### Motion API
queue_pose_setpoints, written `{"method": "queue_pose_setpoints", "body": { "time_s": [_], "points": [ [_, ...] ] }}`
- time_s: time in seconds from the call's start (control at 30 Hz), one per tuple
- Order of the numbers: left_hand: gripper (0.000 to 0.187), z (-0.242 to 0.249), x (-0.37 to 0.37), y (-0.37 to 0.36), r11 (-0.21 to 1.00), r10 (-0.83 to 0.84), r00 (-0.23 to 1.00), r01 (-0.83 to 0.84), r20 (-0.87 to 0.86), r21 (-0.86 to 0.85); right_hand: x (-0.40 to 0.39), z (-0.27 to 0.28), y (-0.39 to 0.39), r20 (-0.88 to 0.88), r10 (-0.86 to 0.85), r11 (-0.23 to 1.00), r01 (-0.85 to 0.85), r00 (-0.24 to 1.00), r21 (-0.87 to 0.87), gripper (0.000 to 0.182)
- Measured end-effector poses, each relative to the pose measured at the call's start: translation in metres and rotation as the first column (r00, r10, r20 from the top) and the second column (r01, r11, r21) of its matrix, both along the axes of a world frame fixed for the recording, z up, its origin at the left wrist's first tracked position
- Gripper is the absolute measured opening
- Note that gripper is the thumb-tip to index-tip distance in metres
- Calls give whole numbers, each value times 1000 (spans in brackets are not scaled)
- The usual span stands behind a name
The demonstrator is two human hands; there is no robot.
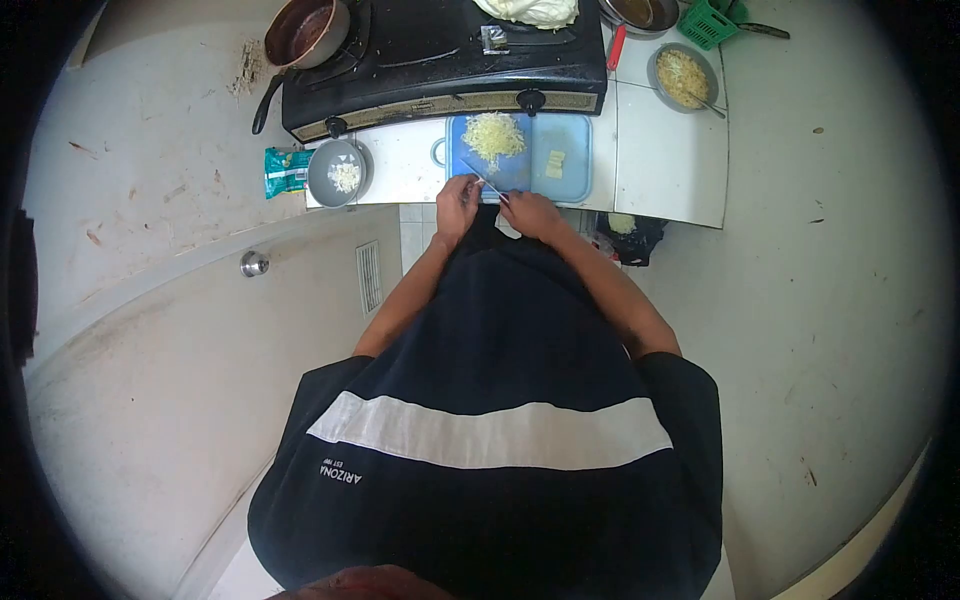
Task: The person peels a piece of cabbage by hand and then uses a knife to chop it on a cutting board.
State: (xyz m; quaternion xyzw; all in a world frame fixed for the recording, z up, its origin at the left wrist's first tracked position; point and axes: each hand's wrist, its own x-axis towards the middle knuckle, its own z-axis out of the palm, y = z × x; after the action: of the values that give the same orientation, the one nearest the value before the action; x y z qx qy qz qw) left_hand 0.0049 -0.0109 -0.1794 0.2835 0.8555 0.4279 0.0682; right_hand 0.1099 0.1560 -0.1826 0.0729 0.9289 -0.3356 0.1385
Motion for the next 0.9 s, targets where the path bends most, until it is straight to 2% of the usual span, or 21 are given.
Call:
{"method": "queue_pose_setpoints", "body": {
  "time_s": [0.13, 0.23, 0.3, 0.47, 0.63, 0.73, 0.9],
  "points": [
    [11, 2, 1, 1, 1000, -5, 1000, 5, 6, -21, -9, -5, -4, -24, -6, 1000, 6, 1000, -17, 39],
    [7, 2, 0, 0, 1000, 1, 1000, -1, -12, 31, -10, -5, -4, -15, -4, 1000, 4, 1000, 17, 39],
    [12, 3, 0, -1, 1000, -12, 1000, 12, -8, 1, -1, -2, 0, -13, 2, 1000, -2, 1000, 25, 39],
    [13, 4, 1, 0, 1000, -3, 1000, 3, 6, -10, 3, 3, 9, -9, 5, 999, -5, 1000, 49, 39],
    [12, 4, 0, 0, 1000, -10, 1000, 10, -10, -10, -2, 5, 5, 36, 40, 999, -41, 999, 14, 41],
    [6, 4, 1, 1, 1000, 4, 1000, -4, 5, 27, 0, 7, 4, -7, 17, 1000, -17, 1000, -3, 42],
    [10, 5, 0, 0, 999, -17, 1000, 16, -14, -32, 0, 10, 1, 14, 16, 1000, -16, 1000, 7, 40]
  ]
}}
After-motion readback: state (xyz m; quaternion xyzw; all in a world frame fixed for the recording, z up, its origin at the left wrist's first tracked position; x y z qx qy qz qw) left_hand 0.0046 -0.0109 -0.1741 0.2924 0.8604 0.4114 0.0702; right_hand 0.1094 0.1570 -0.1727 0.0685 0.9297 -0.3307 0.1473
